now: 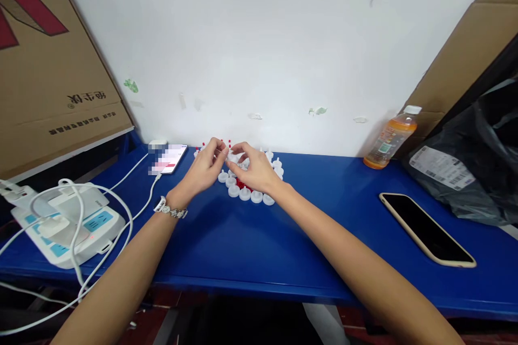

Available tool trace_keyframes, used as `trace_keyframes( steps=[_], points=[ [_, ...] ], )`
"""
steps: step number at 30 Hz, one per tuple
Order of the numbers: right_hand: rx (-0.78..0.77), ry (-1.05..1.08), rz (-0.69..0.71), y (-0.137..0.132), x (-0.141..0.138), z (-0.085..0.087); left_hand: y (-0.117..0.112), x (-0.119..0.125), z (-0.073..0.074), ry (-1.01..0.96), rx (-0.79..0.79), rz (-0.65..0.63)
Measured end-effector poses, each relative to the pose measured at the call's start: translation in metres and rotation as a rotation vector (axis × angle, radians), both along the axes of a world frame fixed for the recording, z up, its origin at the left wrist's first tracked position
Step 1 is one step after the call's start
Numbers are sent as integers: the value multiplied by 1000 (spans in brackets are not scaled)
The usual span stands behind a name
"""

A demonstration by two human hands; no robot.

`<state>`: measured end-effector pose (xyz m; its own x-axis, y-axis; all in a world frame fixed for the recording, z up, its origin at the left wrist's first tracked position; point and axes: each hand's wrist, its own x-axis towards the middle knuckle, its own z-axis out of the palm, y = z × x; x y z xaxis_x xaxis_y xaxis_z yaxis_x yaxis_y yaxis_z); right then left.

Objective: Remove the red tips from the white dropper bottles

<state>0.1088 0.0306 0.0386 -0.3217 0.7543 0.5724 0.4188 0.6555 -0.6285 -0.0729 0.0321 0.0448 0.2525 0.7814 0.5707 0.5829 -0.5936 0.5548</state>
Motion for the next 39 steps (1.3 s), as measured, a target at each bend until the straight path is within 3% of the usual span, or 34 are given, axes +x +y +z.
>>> trace_keyframes(
  steps=[4, 11, 14, 19, 22, 24, 29, 31, 33, 37, 39],
  points=[
    [-136, 162, 16, -16, 16, -4, -16, 19, 2, 40, -3, -106],
    [-121, 33, -20, -27, 37, -3, -21, 20, 3, 322, 101, -233],
    [-28, -37, -37, -31, 35, 1, -15, 25, -3, 233, 98, -224],
    [284, -98, -132, -30, 28, 0, -10, 49, -13, -133, -43, -43],
    [328, -83, -181, -27, 27, -2, -12, 56, -11, -188, -104, -7],
    [262, -24, -175, -26, 29, -2, -15, 51, -8, -77, -76, -29],
    [-78, 38, -52, -30, 37, 3, -19, 33, -3, 298, 93, -154],
    [-99, 23, -29, -32, 37, 5, -18, 33, -4, 332, 148, -191],
    [-30, -15, -56, -33, 36, 6, -16, 37, -6, 251, 146, -184],
    [132, -53, -223, -27, 40, 1, -9, 40, -6, -152, 13, 36],
    [128, -8, -274, -22, 45, -2, -4, 35, -7, -155, -24, 64]
  ],
)
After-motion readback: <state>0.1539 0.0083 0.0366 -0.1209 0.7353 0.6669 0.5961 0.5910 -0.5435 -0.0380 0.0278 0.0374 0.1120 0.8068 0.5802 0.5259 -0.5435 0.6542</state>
